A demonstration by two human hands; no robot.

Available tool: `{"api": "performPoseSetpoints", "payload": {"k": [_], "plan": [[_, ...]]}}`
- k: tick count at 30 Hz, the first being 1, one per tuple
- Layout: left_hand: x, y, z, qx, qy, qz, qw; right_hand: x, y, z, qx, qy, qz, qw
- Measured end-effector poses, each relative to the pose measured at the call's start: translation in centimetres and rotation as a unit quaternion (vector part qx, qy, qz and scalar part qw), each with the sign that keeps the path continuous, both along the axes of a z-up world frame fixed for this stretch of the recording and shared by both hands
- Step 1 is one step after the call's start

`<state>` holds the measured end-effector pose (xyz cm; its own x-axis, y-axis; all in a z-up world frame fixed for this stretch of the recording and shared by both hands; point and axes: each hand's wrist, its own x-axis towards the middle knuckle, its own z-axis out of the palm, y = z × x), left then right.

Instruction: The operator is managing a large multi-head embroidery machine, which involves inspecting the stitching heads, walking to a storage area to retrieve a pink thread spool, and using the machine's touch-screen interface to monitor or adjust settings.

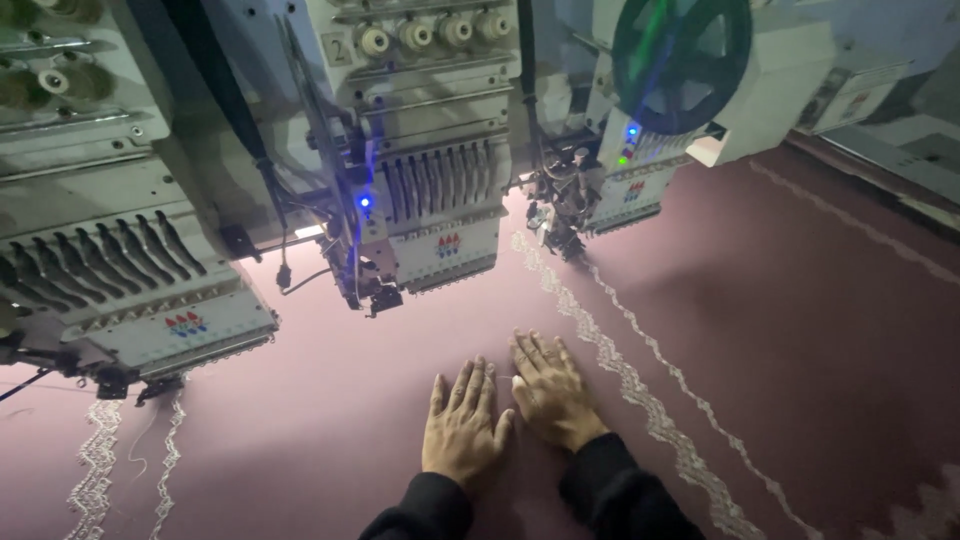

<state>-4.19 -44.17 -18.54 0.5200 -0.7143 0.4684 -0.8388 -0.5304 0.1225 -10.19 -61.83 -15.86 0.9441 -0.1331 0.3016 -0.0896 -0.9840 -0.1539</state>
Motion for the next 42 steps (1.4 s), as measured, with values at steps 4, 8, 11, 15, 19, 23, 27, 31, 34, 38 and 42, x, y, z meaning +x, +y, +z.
{"api": "performPoseSetpoints", "payload": {"k": [4, 8, 11, 15, 19, 23, 27, 31, 34, 38, 42], "plan": [[1.7, -0.7, -0.5, 0.019, 0.031, 0.004, 0.999, 3.0, -1.1, -0.9, 0.004, 0.000, -0.013, 1.000], [2.4, -1.5, 0.7, 0.050, 0.062, -0.004, 0.997, 5.3, -2.6, -1.6, 0.007, 0.011, -0.041, 0.999], [3.2, -2.6, -0.8, 0.026, -0.008, -0.008, 1.000, 6.2, -3.5, -1.5, 0.030, 0.026, -0.060, 0.997], [3.4, -3.1, -0.1, 0.006, -0.023, -0.010, 1.000, 7.2, -3.7, 0.4, 0.066, 0.059, -0.058, 0.994], [2.9, -3.6, 1.2, 0.038, 0.034, -0.011, 0.999, 8.8, -4.8, 0.4, 0.075, 0.070, -0.075, 0.992], [2.8, -4.2, 0.7, 0.018, 0.012, -0.006, 1.000, 10.6, -6.2, -0.1, 0.063, 0.055, -0.070, 0.994], [2.6, -4.2, 0.7, 0.010, -0.013, -0.004, 1.000, 12.7, -7.0, 0.6, 0.065, 0.045, -0.065, 0.995], [2.3, -4.5, 0.4, -0.004, -0.031, -0.004, 0.999, 14.4, -7.5, 1.9, 0.080, 0.065, -0.092, 0.990], [2.2, -4.5, -0.1, -0.012, -0.090, 0.014, 0.996, 15.4, -7.9, 2.0, 0.079, 0.061, -0.096, 0.990], [1.4, -3.9, 1.7, -0.001, 0.007, -0.015, 1.000, 14.0, -7.3, 2.8, 0.105, -0.003, -0.008, 0.994], [1.1, -3.9, 2.1, -0.005, 0.016, -0.022, 1.000, 10.6, -5.6, 3.5, 0.110, -0.047, 0.030, 0.992]]}}
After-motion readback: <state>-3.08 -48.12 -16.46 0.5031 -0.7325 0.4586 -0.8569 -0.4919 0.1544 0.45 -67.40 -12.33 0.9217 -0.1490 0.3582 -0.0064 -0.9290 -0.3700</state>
